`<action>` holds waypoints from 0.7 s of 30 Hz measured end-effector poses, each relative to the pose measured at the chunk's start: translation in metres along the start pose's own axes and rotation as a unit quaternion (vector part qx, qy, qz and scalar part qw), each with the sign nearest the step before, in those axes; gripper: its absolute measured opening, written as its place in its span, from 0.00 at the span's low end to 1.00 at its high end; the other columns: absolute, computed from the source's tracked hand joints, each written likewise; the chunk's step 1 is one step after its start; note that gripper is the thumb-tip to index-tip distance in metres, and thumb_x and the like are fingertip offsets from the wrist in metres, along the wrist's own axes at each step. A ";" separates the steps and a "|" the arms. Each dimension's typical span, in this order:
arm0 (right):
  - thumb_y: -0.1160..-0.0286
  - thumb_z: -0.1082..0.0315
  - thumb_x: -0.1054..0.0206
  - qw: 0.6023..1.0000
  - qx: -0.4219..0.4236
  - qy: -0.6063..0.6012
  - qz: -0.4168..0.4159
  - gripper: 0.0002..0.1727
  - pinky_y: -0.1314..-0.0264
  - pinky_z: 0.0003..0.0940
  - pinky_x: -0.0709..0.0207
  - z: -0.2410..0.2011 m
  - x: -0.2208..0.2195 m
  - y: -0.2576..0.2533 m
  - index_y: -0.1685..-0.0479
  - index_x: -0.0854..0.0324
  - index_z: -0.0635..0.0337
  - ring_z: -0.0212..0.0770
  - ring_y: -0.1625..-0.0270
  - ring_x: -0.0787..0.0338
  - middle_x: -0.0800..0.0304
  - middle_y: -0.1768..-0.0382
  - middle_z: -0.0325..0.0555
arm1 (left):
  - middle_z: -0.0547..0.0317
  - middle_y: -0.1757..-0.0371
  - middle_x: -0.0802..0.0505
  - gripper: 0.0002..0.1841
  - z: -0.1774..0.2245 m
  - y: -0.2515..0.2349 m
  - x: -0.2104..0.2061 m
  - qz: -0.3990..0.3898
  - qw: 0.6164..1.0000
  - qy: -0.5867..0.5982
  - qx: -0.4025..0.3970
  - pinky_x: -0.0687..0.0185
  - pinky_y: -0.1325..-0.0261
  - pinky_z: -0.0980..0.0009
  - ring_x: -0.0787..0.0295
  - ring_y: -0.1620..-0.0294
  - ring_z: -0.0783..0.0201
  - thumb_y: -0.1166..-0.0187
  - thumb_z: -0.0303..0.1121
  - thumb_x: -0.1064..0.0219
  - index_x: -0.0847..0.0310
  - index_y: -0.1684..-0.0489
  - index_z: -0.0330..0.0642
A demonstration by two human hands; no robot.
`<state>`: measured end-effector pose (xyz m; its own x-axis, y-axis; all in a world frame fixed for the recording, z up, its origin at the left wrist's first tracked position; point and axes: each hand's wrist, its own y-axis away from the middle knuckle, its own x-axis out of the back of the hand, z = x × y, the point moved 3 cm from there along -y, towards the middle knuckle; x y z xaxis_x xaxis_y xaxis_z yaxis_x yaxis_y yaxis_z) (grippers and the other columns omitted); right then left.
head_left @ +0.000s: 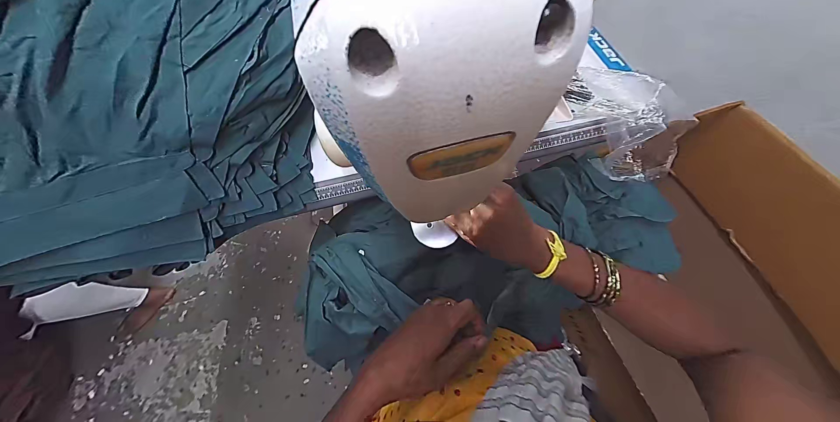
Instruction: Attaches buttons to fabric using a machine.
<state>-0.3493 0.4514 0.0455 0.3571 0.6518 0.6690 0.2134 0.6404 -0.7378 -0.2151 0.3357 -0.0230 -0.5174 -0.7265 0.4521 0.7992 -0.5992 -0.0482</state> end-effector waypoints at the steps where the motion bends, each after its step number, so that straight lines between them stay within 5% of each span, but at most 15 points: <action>1: 0.31 0.71 0.31 1.000 -0.017 -0.012 0.000 0.07 0.69 0.33 0.21 0.000 0.001 0.000 0.76 0.12 0.58 0.44 0.66 0.09 0.09 0.74 0.46 | 0.50 0.63 0.09 0.10 0.004 -0.003 0.004 0.030 1.000 0.000 -0.005 0.14 0.53 0.62 0.09 0.61 0.60 0.14 0.34 0.39 0.17 0.52 0.37; 5: 0.18 0.61 0.32 0.964 -0.154 -0.217 0.021 0.13 0.58 0.24 0.19 0.006 0.011 0.022 0.66 0.13 0.63 0.35 0.63 0.11 0.09 0.68 0.48 | 0.53 0.59 0.09 0.10 0.009 -0.005 0.018 0.180 0.982 -0.031 -0.040 0.17 0.51 0.79 0.13 0.58 0.71 0.13 0.36 0.39 0.17 0.52 0.39; 7: 0.12 0.47 0.41 0.928 -0.174 -0.330 -0.017 0.24 0.52 0.27 0.15 -0.008 0.018 0.034 0.60 0.14 0.59 0.32 0.58 0.08 0.08 0.65 0.45 | 0.55 0.59 0.10 0.10 0.012 -0.002 0.026 0.236 0.968 -0.076 -0.047 0.18 0.52 0.80 0.13 0.57 0.71 0.13 0.38 0.39 0.17 0.53 0.42; 9: 0.16 0.35 0.47 0.905 -0.171 -0.381 -0.074 0.32 0.39 0.32 0.21 -0.027 0.019 0.041 0.50 0.15 0.57 0.35 0.49 0.09 0.06 0.58 0.44 | 0.57 0.59 0.10 0.12 0.018 -0.001 0.038 0.278 0.954 -0.104 -0.051 0.18 0.50 0.80 0.14 0.57 0.72 0.13 0.42 0.38 0.15 0.54 0.44; 13: 0.14 0.53 0.36 0.891 -0.235 -0.381 -0.076 0.16 0.32 0.32 0.28 -0.024 0.017 0.049 0.47 0.20 0.59 0.29 0.49 0.14 0.09 0.56 0.40 | 0.63 0.56 0.09 0.13 0.013 0.003 0.070 0.317 0.945 -0.076 0.000 0.19 0.49 0.80 0.15 0.55 0.79 0.14 0.42 0.37 0.16 0.46 0.42; 16: 0.14 0.58 0.35 0.876 -0.284 -0.384 -0.066 0.14 0.38 0.31 0.27 -0.012 0.010 0.049 0.46 0.19 0.61 0.28 0.54 0.15 0.11 0.60 0.40 | 0.71 0.58 0.13 0.12 0.001 -0.002 0.080 0.342 0.939 0.035 0.012 0.19 0.51 0.84 0.17 0.57 0.83 0.17 0.32 0.39 0.26 0.42 0.36; 21: 0.18 0.63 0.34 0.836 -0.354 -0.416 -0.058 0.12 0.44 0.17 0.20 0.003 -0.009 0.042 0.47 0.20 0.64 0.19 0.52 0.14 0.11 0.58 0.38 | 0.64 0.58 0.13 0.21 -0.014 -0.015 0.088 0.396 0.916 -0.015 0.064 0.17 0.46 0.79 0.15 0.55 0.79 0.19 0.36 0.37 0.32 0.36 0.28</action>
<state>-0.3465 0.4740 0.0090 -0.3959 0.8475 0.3535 0.7921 0.5100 -0.3355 -0.2770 0.2761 0.0055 0.2464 -0.9053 0.3460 0.9508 0.1567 -0.2673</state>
